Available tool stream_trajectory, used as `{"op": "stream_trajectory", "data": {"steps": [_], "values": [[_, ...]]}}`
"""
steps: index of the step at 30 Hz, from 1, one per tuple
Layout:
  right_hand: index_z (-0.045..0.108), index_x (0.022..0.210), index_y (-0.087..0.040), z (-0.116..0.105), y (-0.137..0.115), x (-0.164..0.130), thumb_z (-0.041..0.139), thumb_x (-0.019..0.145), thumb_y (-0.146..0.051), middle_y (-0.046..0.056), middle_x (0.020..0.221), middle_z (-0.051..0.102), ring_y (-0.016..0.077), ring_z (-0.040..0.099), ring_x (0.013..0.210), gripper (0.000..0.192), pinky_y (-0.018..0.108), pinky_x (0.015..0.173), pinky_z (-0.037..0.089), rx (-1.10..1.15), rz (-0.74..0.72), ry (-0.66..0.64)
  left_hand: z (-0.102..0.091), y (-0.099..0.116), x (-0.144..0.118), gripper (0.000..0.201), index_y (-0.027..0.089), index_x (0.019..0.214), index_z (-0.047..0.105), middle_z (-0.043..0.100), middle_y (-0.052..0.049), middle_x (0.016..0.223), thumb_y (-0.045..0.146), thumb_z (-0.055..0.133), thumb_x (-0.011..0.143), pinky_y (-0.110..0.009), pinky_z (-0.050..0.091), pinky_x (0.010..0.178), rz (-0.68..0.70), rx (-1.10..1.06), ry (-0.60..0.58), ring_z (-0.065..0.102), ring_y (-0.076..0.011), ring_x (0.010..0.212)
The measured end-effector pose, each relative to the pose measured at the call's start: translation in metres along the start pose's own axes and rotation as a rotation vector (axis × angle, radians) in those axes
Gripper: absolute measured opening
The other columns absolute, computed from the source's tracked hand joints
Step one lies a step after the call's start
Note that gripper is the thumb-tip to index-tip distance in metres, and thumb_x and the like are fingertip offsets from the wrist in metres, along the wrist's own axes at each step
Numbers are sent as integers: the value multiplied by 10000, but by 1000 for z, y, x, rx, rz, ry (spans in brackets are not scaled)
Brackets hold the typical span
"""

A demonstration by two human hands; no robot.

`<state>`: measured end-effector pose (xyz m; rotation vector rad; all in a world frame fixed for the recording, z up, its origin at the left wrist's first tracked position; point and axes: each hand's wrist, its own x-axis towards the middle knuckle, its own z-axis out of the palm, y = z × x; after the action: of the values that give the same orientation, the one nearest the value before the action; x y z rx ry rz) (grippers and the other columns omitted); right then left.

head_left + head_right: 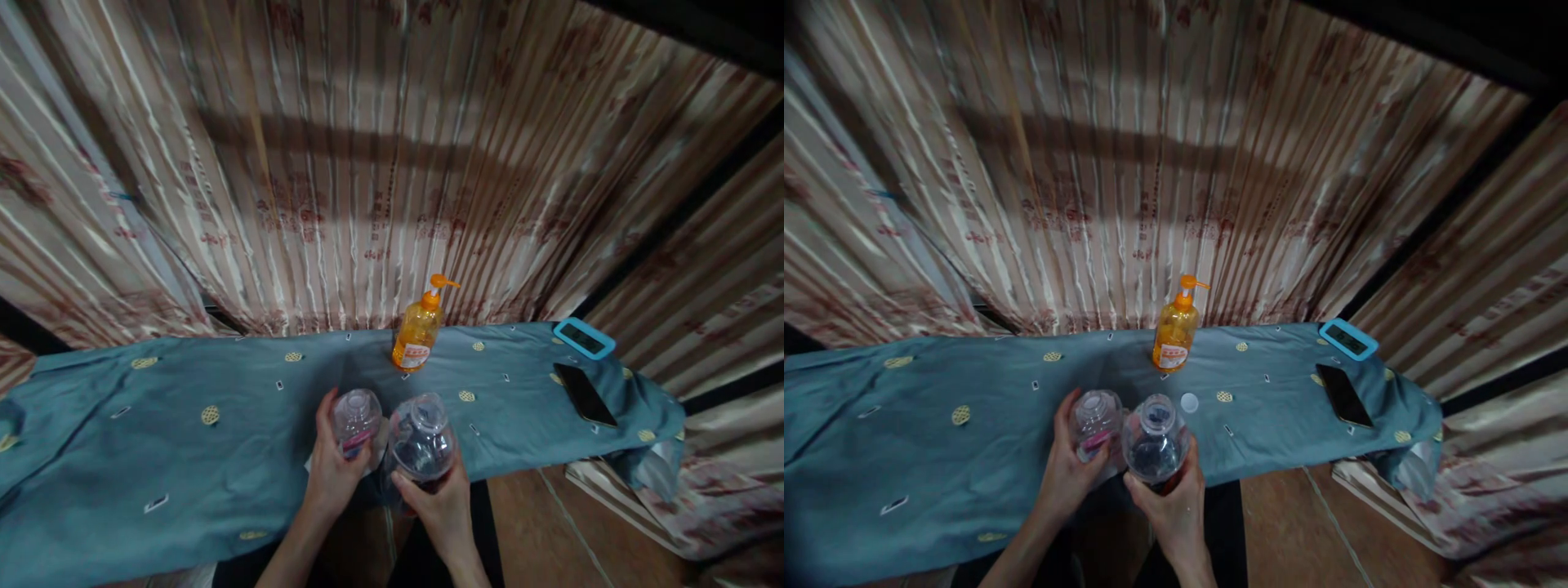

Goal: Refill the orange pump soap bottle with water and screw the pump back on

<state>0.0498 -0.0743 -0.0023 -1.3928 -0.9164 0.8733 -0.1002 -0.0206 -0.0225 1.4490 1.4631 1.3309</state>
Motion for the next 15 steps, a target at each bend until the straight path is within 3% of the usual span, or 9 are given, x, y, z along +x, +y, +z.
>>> {"op": "stream_trajectory", "data": {"steps": [4,9,15], "values": [[467,1193,-110,-3,21,-4,790,580,-362,166,1102,677,315,643,1004,737,450,940,492,-110,20,-32,1,-4,-2,752,212,1397,331,480,-148,1425,321,662,730,-489,416,1098,-15,20,8,528,-296,1292],[531,1186,-91,-8,54,-7,795,525,-351,180,1121,678,361,629,1039,757,520,973,481,-197,-40,8,1,-5,0,628,214,1288,442,607,-109,1246,322,684,719,-447,490,1015,7,18,-10,628,-263,1137],[684,948,-142,-7,60,-11,822,491,-304,114,944,726,349,660,908,504,464,863,543,-255,24,-37,0,-3,3,576,212,1237,482,645,-87,1164,317,694,712,-393,537,938,38,42,-1,663,-239,1055]]}}
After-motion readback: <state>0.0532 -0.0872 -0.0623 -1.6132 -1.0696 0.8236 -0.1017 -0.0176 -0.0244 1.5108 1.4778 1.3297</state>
